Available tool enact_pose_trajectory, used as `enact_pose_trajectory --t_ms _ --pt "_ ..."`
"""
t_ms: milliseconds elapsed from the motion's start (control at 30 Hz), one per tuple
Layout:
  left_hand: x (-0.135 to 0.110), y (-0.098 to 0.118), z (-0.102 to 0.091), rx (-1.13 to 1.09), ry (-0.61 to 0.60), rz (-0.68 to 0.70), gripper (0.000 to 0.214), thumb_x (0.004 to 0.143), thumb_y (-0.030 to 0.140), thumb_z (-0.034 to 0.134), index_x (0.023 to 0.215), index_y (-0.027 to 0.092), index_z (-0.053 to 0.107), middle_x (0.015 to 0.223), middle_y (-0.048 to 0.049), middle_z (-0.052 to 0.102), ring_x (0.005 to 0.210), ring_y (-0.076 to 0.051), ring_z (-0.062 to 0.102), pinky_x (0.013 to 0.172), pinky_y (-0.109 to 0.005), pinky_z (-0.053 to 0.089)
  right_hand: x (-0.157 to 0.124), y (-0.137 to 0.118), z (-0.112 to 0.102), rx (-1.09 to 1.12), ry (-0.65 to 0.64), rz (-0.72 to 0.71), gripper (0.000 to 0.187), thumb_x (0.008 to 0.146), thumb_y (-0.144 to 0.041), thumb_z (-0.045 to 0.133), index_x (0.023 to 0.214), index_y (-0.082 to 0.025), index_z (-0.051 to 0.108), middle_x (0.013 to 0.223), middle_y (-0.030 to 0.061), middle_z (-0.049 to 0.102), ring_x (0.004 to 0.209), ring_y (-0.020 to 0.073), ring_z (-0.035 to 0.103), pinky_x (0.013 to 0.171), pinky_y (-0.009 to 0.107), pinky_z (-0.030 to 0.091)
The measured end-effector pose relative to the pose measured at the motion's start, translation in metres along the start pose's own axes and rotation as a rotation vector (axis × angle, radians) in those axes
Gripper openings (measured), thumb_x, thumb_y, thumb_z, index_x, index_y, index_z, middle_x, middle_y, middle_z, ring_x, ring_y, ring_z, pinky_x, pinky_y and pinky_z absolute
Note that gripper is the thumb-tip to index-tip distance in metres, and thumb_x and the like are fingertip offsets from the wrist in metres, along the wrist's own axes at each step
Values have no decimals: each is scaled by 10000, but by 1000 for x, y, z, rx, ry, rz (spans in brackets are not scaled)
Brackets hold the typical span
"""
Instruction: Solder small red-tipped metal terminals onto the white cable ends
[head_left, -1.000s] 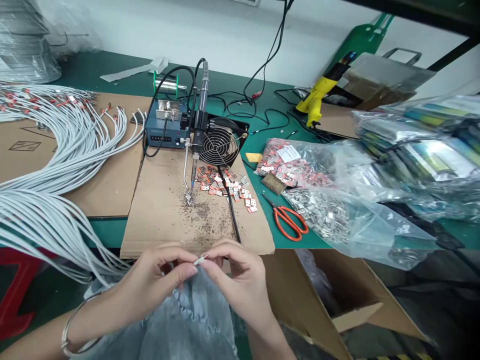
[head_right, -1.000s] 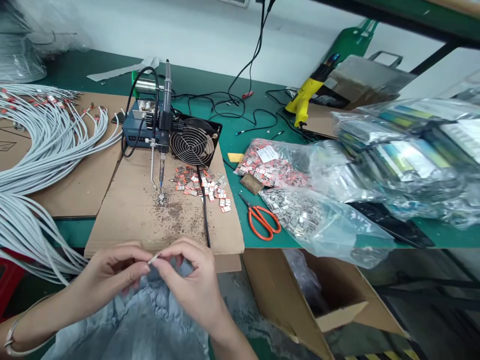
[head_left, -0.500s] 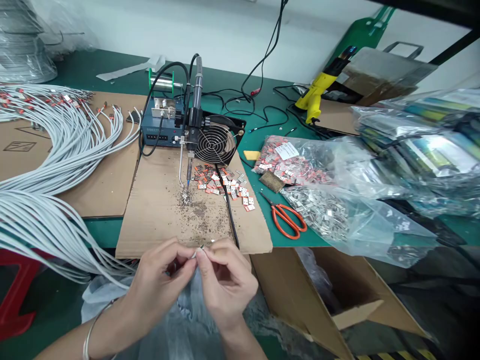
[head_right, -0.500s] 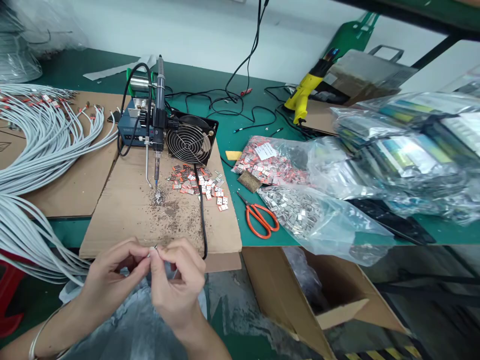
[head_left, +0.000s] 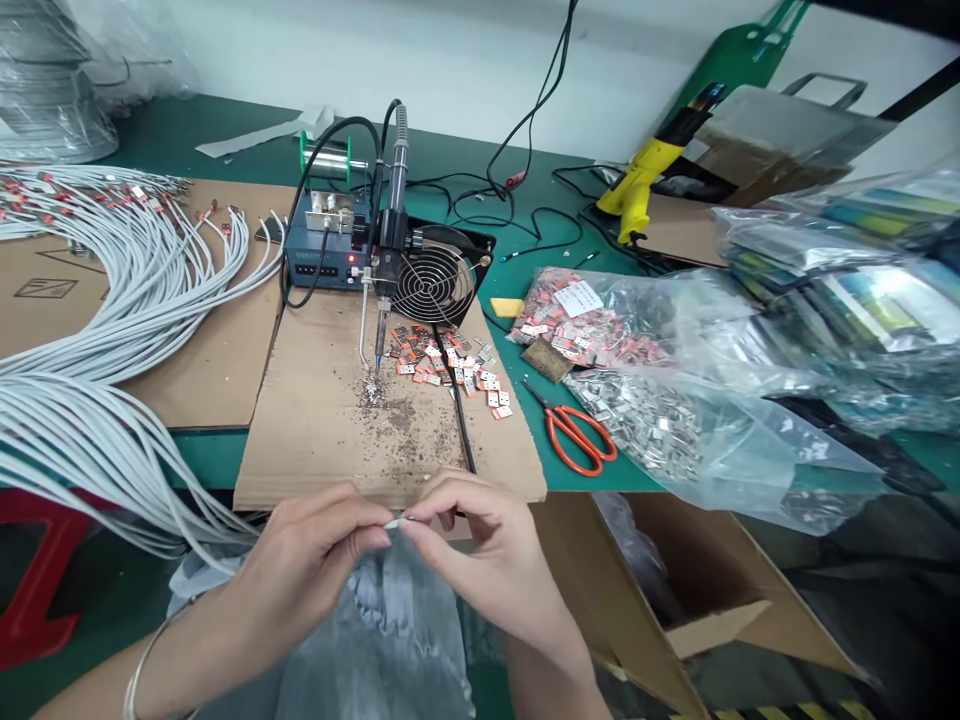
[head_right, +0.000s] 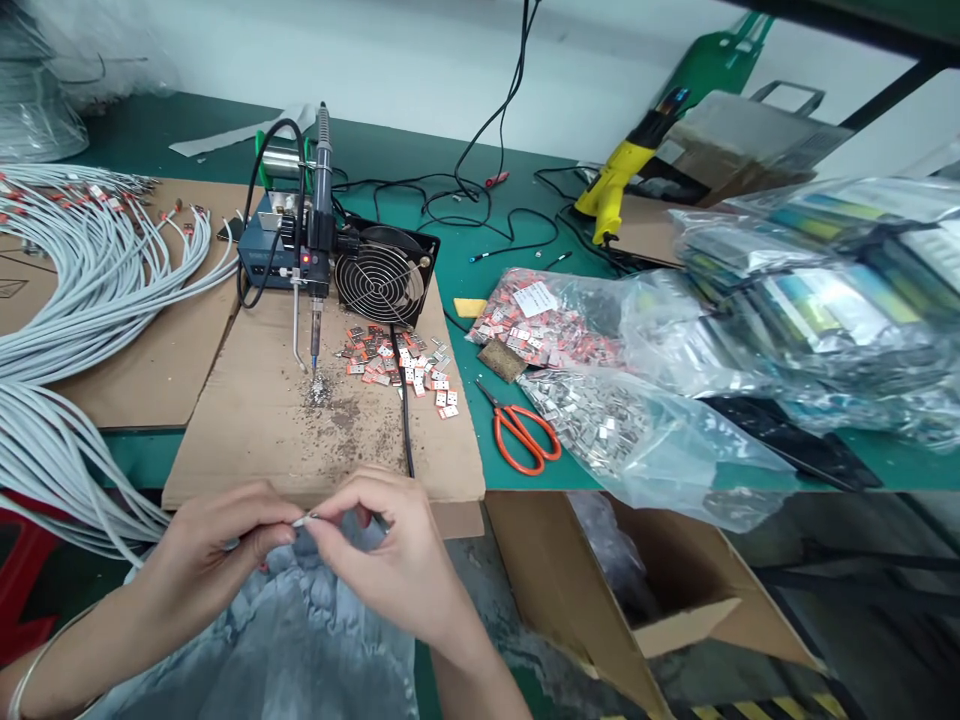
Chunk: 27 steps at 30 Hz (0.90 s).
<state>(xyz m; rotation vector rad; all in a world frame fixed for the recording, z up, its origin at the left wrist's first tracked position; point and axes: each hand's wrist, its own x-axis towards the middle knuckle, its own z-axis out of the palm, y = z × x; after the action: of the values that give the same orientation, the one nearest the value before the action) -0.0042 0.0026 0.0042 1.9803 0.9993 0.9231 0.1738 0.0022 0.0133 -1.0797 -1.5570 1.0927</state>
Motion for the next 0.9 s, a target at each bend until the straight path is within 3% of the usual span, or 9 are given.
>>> enact_pose_trajectory --t_ms 67,233,333,467,600,667,800,900 --pt "1 1 3 -96 10 -82 123 843 135 551 816 171 665 617 12 565 532 -88 511 501 -177 375 -2 5 8 124 85 -5 127 714 -101 660 617 -180 640 556 -16 563 525 115 472 496 242 362" --pt "2 6 10 -603 -34 -473 262 800 373 610 668 147 605 481 46 472 398 -69 409 374 -171 306 -6 23 40 478 288 -55 128 744 -182 660 621 -197 627 542 -25 506 527 121 464 495 246 367" --pt "1 6 10 -728 -32 -549 322 749 441 658 647 142 597 487 42 478 394 -62 416 363 -161 293 -4 29 45 623 312 -71 139 770 -253 656 646 -208 611 539 -32 478 528 124 452 511 256 369" --pt "1 3 6 -766 -27 -572 339 749 483 647 745 145 654 589 4 565 403 -56 443 354 -155 305 -2 26 25 557 372 -71 157 800 -263 628 655 -216 593 560 -37 469 542 122 429 521 251 356" --pt "5 3 1 -704 -124 -570 341 770 475 621 781 139 677 602 1 547 420 -68 450 374 -177 330 -6 16 6 158 170 -50 56 729 -165 688 754 -209 665 624 -6 585 592 141 492 541 260 384" --pt "5 3 1 -594 -97 -504 261 800 395 606 778 146 680 599 12 521 445 -76 456 405 -189 350 -8 10 5 38 113 -70 103 695 -147 718 763 -207 669 635 -5 611 596 144 512 551 265 394" --pt "2 2 2 -218 23 -278 116 826 209 577 782 184 682 620 17 520 556 -100 493 504 -202 378 -8 4 10 -84 141 -93 84 729 -126 678 717 -199 640 629 -5 610 591 143 525 557 272 412" --pt "-2 2 2 -62 52 -174 114 827 159 571 780 196 669 606 30 508 554 -95 483 516 -198 368 -7 4 10 -82 151 -74 93 744 -119 650 690 -192 631 605 -9 589 572 137 514 537 264 406"
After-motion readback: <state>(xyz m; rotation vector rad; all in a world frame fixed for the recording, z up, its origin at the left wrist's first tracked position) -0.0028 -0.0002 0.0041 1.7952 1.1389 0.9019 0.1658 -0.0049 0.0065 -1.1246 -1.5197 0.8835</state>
